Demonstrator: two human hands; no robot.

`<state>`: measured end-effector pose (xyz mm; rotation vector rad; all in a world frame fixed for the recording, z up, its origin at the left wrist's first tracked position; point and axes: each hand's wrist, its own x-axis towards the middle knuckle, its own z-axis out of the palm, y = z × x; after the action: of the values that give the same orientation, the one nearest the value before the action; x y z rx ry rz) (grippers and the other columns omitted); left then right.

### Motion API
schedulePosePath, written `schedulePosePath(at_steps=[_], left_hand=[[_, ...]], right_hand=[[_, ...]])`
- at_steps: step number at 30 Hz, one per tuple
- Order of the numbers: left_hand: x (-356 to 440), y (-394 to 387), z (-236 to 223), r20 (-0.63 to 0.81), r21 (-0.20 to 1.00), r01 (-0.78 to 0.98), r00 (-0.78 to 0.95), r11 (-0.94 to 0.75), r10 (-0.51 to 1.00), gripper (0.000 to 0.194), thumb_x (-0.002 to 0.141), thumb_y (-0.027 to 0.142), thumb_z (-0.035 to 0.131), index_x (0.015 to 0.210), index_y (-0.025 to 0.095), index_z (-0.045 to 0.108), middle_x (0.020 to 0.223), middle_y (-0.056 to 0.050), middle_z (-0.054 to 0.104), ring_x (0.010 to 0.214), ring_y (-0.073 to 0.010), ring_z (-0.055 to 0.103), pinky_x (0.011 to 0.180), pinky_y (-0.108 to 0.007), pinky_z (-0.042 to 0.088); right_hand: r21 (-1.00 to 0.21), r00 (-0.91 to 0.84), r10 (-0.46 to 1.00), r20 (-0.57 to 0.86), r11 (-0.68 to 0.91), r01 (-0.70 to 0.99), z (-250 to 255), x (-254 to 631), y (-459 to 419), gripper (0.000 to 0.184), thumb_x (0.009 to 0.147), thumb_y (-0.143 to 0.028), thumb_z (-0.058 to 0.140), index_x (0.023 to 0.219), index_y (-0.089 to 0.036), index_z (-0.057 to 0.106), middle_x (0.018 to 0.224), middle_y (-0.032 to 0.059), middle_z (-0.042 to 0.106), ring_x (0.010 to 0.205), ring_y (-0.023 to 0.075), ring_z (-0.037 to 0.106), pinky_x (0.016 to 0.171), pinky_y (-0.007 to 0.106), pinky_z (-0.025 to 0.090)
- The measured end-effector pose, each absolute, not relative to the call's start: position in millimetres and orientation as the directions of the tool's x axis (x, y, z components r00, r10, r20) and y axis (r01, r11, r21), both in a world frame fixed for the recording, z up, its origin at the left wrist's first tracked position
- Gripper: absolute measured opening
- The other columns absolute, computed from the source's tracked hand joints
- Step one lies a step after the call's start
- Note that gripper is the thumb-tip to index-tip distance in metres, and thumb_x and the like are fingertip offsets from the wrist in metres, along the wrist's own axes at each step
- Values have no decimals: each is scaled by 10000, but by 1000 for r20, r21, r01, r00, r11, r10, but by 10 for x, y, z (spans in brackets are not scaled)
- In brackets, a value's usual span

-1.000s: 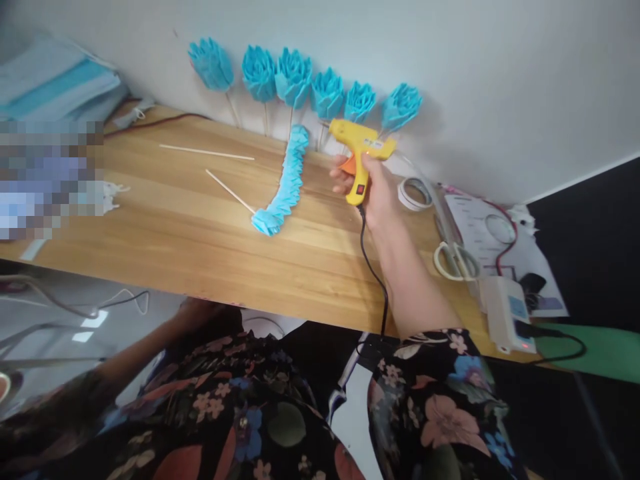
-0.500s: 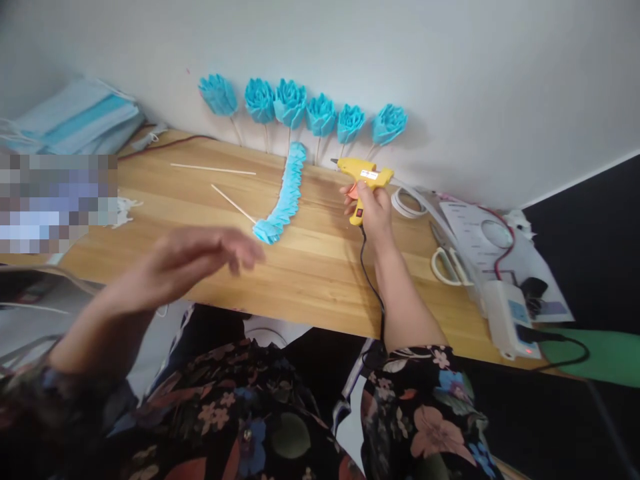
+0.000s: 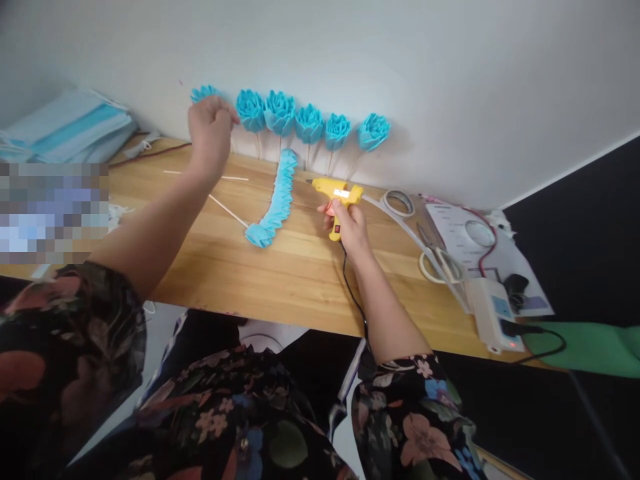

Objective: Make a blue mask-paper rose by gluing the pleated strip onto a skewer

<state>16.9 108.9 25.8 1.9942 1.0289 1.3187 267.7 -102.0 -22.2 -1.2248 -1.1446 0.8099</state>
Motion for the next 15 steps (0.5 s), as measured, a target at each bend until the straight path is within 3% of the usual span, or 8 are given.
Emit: schedulePosePath(at_steps=[2,4,7,9,11,13,15], left_hand=[[65,1035,124,520,763,392,101,-514,848,249,849,10,380,755,172,543,811,19,562,861,-136,496,885,-337,352],[-12,843,45,530,730,464,79,-502,844,189,875,95,485,831,189,642,779,20,592,833,-155,524,873,-343,380],[-111,493,14,659,517,591,186,-619,728,249,959,324,508,1099,250,700,916,-20,700,971,-229,597,949,-415,421],[-169,328,24,751,407,606,203,-683,628,402,986,433,480,1339,286,607,1245,-45,690,1211,-274,556,1063,-479,389],[-218,262,31,771,360,622,222,-696,597,528,999,492,459,1497,318,457,1504,-38,549,1420,-297,419,1149,-529,318],[-265,287,15,746,348,641,253,-684,616,606,1005,516,451,1565,305,352,1605,-38,445,1501,-294,329,1197,-550,250],[-312,364,-24,712,347,652,284,-674,642,610,1017,505,429,1574,276,329,1539,-52,524,1449,-283,406,1220,-562,200]], right_hand=[[-972,257,941,219,189,137,-252,2703,-1023,517,785,-738,694,733,-224,706,682,14,667,567,110,561,499,236,501],[-969,239,947,215,175,176,-270,2726,-1034,520,820,-734,660,766,-220,718,652,12,643,566,116,561,502,241,488],[-958,207,955,213,163,237,-260,2720,-1066,523,850,-721,630,816,-209,733,640,14,623,575,122,563,488,240,453],[-948,198,957,212,152,279,-237,2688,-1094,523,866,-709,613,831,-202,733,665,22,633,583,121,564,465,231,419],[-935,192,959,207,137,326,-217,2655,-1124,511,879,-690,603,853,-196,732,697,29,646,588,118,562,449,222,394],[-919,179,961,212,134,372,-208,2635,-1150,490,890,-668,601,876,-194,726,744,36,665,600,118,564,441,216,390],[-895,152,960,236,154,419,-211,2633,-1169,460,913,-637,589,893,-197,721,802,47,688,625,123,573,439,214,394]])
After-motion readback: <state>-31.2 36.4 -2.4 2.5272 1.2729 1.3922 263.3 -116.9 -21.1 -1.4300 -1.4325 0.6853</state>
